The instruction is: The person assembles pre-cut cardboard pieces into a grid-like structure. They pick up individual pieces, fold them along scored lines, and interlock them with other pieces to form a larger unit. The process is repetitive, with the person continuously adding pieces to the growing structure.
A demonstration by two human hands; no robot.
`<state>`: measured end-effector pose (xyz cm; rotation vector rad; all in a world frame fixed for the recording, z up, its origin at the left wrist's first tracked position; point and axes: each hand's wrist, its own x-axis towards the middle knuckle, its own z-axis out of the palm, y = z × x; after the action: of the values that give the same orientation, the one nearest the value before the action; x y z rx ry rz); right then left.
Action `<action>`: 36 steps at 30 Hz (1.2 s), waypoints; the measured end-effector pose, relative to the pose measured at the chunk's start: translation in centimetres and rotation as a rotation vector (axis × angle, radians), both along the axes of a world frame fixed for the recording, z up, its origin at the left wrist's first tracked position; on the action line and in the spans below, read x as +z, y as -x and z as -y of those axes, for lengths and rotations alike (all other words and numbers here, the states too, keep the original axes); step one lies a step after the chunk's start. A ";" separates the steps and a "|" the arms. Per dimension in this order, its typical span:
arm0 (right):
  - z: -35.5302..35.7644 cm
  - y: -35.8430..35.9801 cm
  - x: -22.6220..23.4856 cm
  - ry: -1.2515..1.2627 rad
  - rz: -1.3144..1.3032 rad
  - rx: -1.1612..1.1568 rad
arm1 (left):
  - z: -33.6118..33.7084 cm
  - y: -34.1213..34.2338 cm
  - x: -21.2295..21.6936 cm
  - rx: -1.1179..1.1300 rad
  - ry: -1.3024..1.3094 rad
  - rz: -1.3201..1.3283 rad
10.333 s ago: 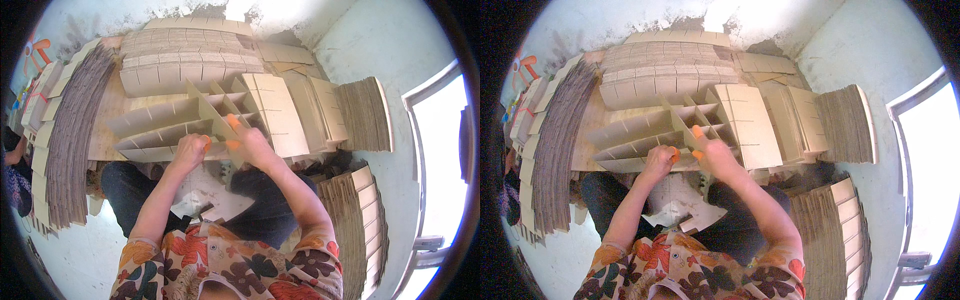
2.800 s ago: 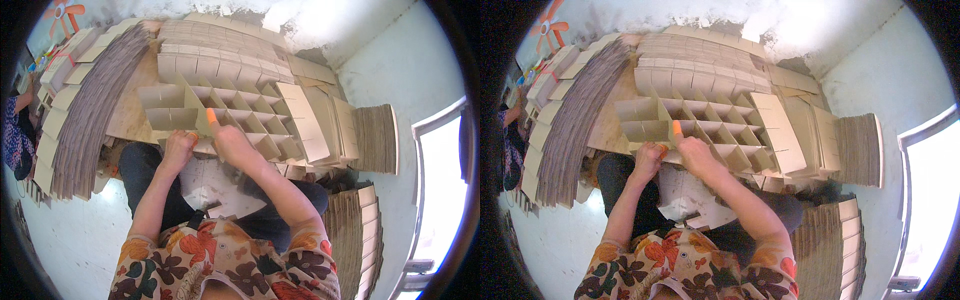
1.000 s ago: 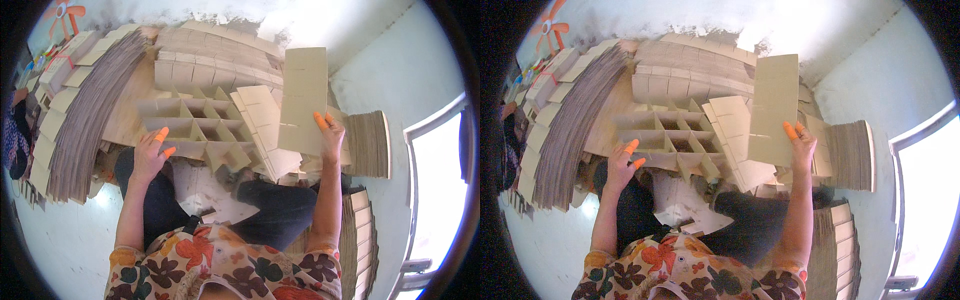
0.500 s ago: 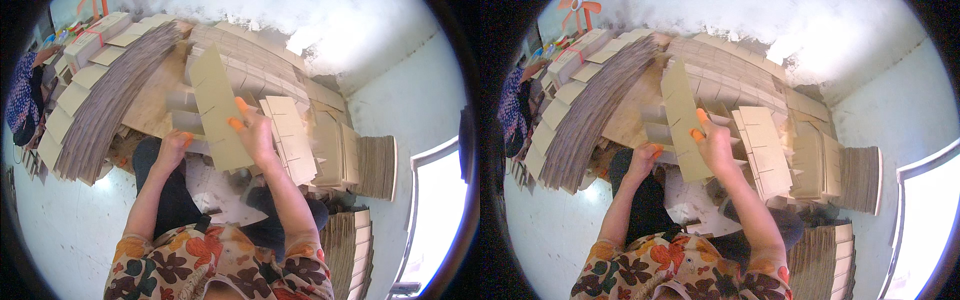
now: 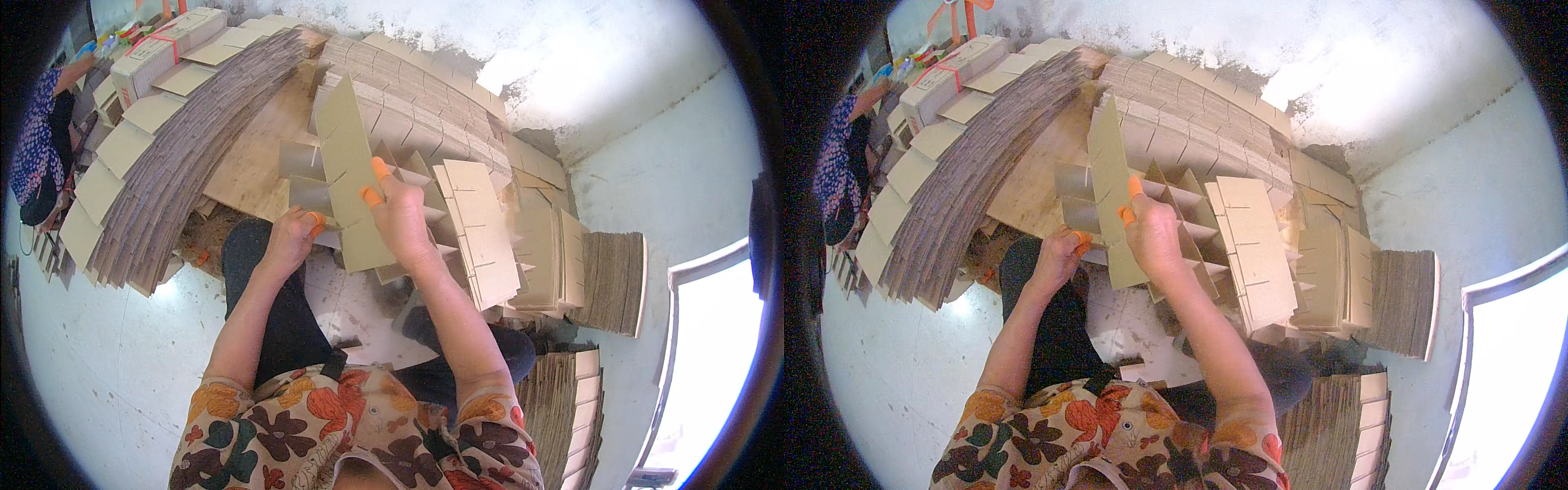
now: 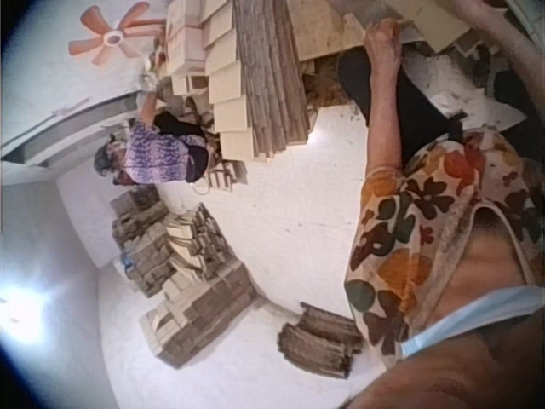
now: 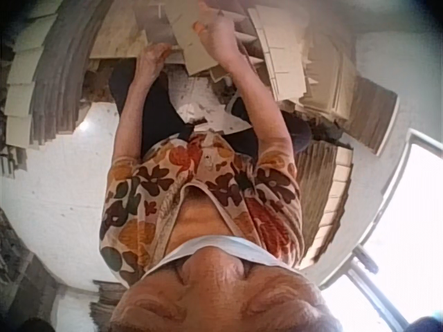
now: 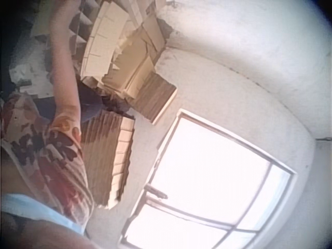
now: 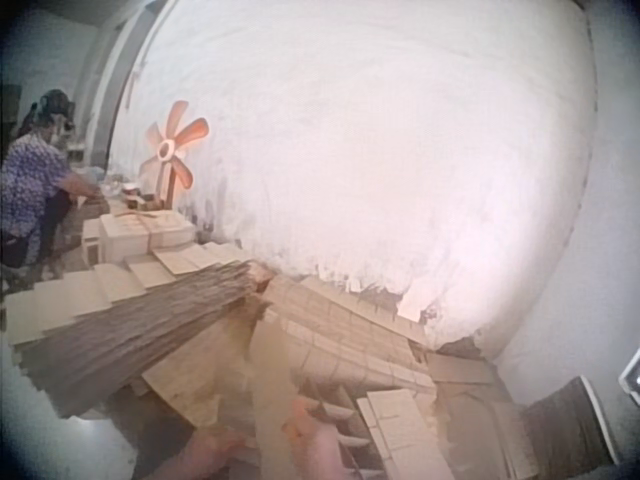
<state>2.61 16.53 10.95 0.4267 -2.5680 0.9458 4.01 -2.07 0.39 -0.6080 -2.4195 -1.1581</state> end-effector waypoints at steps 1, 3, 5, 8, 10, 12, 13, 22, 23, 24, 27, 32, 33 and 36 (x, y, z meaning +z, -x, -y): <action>0.2 0.0 -0.1 -0.007 0.025 -0.004 | 0.1 0.0 0.0 0.003 0.002 -0.002; 0.4 0.4 -0.9 -0.015 0.024 0.038 | 0.2 0.1 -0.1 0.005 0.001 -0.003; 0.4 0.8 -2.1 -0.038 0.014 0.084 | 0.2 0.1 -0.1 -0.008 -0.006 -0.006; 0.6 1.8 -3.9 -0.080 0.002 0.152 | 0.0 0.2 -0.2 -0.004 -0.004 0.000; 1.2 2.0 -4.7 -0.082 0.018 0.177 | -0.1 0.4 -0.4 -0.006 -0.003 -0.014; 1.5 2.1 -4.9 -0.146 0.030 0.151 | 0.0 0.6 -0.7 0.009 0.003 -0.004; 1.7 2.0 -4.6 -0.178 0.037 0.137 | 0.0 0.5 -0.7 0.022 0.006 0.013; 1.8 1.8 -4.9 -0.198 -0.008 0.129 | -0.4 0.9 -0.9 0.017 -0.006 -0.003; 1.7 2.0 -4.9 -0.214 0.011 0.147 | -0.4 0.9 -0.9 0.026 0.013 0.021; 1.5 2.3 -4.8 -0.230 0.030 0.165 | -0.5 0.9 -0.9 0.023 0.000 0.014; 1.8 2.0 -4.1 -0.253 0.053 0.173 | -0.4 1.1 -0.6 0.028 -0.006 0.007; 1.8 1.8 -6.6 -0.350 0.086 0.174 | -0.6 1.2 -0.7 -0.006 -0.014 -0.004; 2.1 1.7 -7.1 -0.396 0.088 0.147 | -0.6 1.3 -0.8 -0.010 0.004 0.001; 3.1 2.3 -4.8 -0.498 0.242 0.185 | -0.1 0.7 -1.5 0.006 0.061 0.009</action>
<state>0.33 13.45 6.18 0.7337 -3.0256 0.4161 3.35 -2.02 -1.11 -0.6155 -2.4710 -1.0904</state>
